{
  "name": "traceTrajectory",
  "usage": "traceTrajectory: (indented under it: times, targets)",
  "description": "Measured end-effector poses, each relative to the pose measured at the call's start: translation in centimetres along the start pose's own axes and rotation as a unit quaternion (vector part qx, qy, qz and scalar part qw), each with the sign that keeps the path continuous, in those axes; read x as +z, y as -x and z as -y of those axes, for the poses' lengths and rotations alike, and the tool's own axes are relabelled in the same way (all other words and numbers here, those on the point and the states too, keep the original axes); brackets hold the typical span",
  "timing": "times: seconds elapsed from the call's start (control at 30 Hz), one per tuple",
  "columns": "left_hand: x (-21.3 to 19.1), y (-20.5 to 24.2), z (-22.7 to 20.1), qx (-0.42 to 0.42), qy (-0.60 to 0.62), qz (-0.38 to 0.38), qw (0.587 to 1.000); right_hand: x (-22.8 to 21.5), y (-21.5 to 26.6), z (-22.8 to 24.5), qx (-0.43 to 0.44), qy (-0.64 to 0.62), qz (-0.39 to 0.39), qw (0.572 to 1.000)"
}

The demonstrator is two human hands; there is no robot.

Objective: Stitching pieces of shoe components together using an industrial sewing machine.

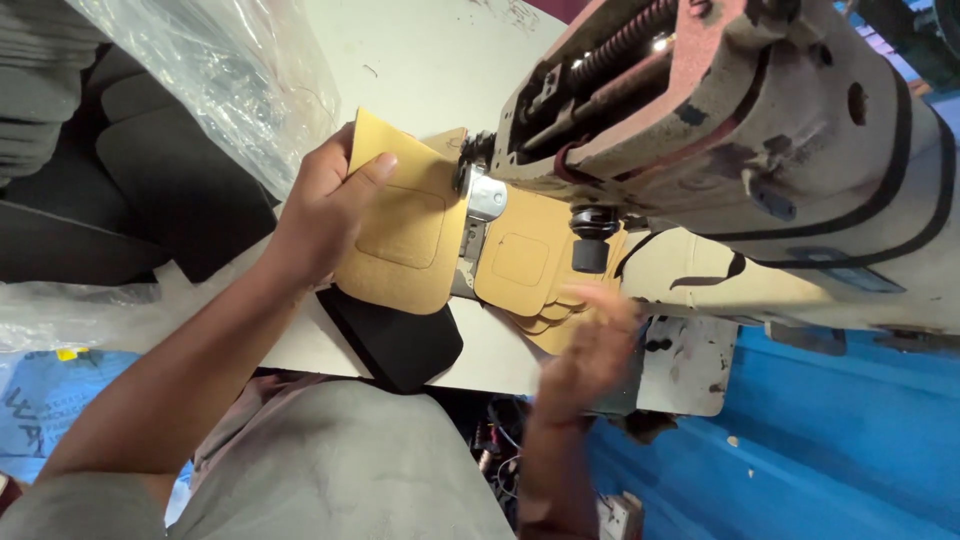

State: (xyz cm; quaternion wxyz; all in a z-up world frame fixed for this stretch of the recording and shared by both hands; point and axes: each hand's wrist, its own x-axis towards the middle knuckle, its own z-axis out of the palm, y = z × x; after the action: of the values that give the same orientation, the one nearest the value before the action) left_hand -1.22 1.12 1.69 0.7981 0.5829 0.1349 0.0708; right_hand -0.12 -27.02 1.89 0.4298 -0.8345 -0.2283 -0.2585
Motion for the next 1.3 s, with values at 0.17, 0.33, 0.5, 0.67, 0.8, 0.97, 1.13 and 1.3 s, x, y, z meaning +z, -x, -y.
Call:
traceTrajectory:
  times: [0.17,0.33,0.5,0.67,0.8,0.97,1.13,1.3]
  targets:
    - [-0.5,0.2,1.5,0.001,0.085,-0.02,0.996,4.7,1.8,3.8,0.17,-0.289,0.235,0.912]
    - [-1.4,2.6,3.6,-0.021,0.172,-0.002,0.985,5.3,1.7,4.0,0.221,-0.329,0.248,0.884]
    - [-1.6,4.3,4.7,-0.058,0.14,0.029,0.988,5.3,1.0,5.1,0.246,-0.353,0.259,0.865]
    - [-1.6,4.1,5.1,-0.046,0.15,0.019,0.987,5.5,1.6,5.2,0.253,-0.351,0.256,0.864]
    - [-1.7,3.5,5.5,-0.049,0.194,0.031,0.979,5.6,1.4,4.8,0.265,-0.343,0.267,0.861]
    - [-2.2,2.2,5.7,-0.056,0.23,0.078,0.968,6.4,1.1,4.4,0.291,-0.367,0.263,0.844]
    - [-1.6,1.0,4.2,-0.066,0.155,0.059,0.984,7.4,0.5,3.8,0.315,-0.391,0.251,0.828]
    - [-1.1,0.4,3.2,-0.05,0.137,0.023,0.989,8.2,0.2,3.1,0.299,-0.399,0.237,0.834]
